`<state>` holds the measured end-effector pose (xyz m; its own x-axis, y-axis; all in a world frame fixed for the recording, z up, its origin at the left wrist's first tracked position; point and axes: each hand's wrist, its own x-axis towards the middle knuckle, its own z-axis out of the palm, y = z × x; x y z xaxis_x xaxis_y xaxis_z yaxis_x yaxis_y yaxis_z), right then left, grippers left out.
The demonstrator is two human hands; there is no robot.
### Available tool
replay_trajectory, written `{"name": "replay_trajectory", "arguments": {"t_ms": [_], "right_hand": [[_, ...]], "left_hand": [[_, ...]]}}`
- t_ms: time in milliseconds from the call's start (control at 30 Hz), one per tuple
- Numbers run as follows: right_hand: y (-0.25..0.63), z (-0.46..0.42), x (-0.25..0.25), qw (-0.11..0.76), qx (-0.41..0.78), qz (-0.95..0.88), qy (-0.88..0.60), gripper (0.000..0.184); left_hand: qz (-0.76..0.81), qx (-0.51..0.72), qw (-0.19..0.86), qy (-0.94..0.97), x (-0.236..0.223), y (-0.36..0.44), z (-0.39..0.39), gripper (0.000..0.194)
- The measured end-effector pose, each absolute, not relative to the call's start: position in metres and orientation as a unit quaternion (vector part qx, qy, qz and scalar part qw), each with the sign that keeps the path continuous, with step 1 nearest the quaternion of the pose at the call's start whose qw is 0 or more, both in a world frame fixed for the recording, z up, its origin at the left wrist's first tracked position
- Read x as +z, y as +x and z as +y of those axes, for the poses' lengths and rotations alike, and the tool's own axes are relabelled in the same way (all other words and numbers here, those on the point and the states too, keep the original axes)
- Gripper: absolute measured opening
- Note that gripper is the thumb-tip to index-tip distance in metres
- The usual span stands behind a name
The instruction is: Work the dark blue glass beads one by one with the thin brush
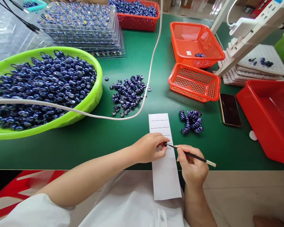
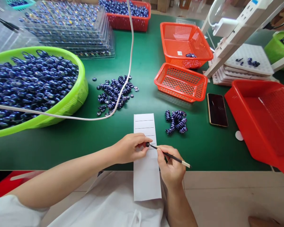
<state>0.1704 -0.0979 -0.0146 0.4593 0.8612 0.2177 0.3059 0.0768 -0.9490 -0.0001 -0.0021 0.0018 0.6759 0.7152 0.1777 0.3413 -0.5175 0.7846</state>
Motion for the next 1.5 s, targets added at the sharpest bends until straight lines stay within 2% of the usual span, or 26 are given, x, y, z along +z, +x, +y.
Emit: {"name": "replay_trajectory", "arguments": {"t_ms": [267,633,833,1167,1500], "right_hand": [[0.171,-0.098,-0.015,0.577,0.243,-0.476,-0.617,0.008],[0.179,-0.098,-0.021,0.573,0.274,-0.543,-0.55,0.021],[0.173,-0.098,-0.015,0.623,0.27,-0.489,-0.547,0.018],[0.176,-0.099,-0.018,0.556,0.267,-0.506,-0.603,0.009],[0.176,-0.098,-0.017,0.566,0.278,-0.487,-0.605,0.005]], "left_hand": [[0.315,0.247,0.376,0.836,0.004,0.0,-0.002,0.028],[0.334,0.247,0.38,0.826,0.001,0.001,-0.002,0.026],[0.337,0.252,0.395,0.817,0.002,0.0,-0.001,0.026],[0.335,0.258,0.393,0.817,-0.001,0.0,-0.003,0.027],[0.335,0.263,0.405,0.809,-0.001,0.0,-0.003,0.027]]}}
